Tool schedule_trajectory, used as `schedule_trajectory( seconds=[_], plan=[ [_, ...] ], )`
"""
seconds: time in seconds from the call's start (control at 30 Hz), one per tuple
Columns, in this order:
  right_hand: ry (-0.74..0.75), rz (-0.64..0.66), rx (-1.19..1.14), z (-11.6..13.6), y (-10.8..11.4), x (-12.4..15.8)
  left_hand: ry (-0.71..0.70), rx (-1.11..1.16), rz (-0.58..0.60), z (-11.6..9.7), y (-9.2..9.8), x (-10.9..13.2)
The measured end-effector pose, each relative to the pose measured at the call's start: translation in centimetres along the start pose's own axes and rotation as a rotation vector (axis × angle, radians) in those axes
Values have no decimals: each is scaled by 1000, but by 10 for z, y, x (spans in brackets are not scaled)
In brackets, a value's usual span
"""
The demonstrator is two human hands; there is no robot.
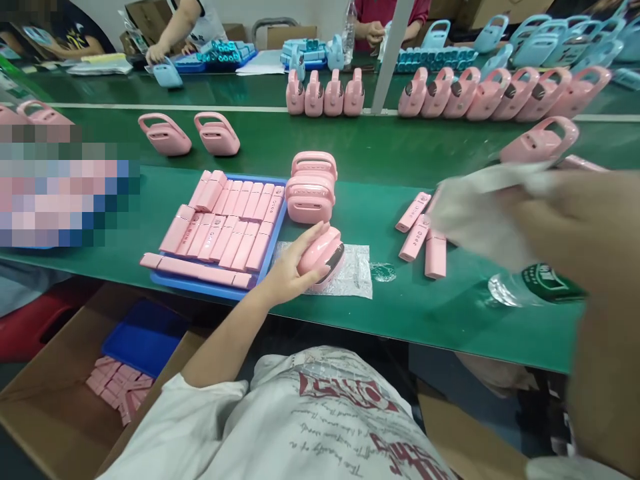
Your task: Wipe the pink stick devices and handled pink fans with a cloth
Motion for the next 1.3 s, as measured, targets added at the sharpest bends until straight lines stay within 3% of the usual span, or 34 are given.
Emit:
schedule_trajectory(
  seconds=[0.1, 0.23, 0.33, 0.4, 0.57, 0.63, 0.73, 0.87, 1.0, 1.13, 1.2, 1.3],
  plan=[
    [-115, 107, 27, 3, -44, 0, -46, 12, -77, 7, -5, 8],
    [-125, 79, -153, 12, -118, 21, -82, 48, -106, 16, -7, 12],
    [1, 91, -356, 27, -165, 59, -83, 28, -140, 18, -6, 12],
    [122, 92, -395, 42, -181, 90, -93, 30, -170, 16, -6, 13],
    [555, 115, -292, 83, -189, 148, -92, 95, -190, 12, -8, 13],
    [519, 141, -322, 80, -189, 144, -61, 114, -180, 15, -10, 13],
    [309, 168, -382, 62, -186, 127, -11, 131, -164, 19, -10, 14],
    [484, 233, -359, 79, -181, 131, -8, 136, -131, 18, -12, 13],
    [339, 231, -387, 67, -184, 132, -5, 143, -128, 17, -11, 13],
    [595, 202, -340, 84, -183, 149, 19, 186, -108, 18, -11, 13],
    [528, 212, -385, 75, -184, 141, 37, 152, -99, 18, -11, 12],
    [110, 223, -590, 35, -188, 109, 35, 68, -139, 18, -9, 11]
  ],
)
Point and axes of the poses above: each hand's wrist, its own x-axis away from the middle knuckle, its own y-axis out of the back of the hand, z = x × y, the point moved 9 cm from there along -x, towards the middle knuckle, and after that the axes turned 4 degrees about y, right-handed, at the moved point
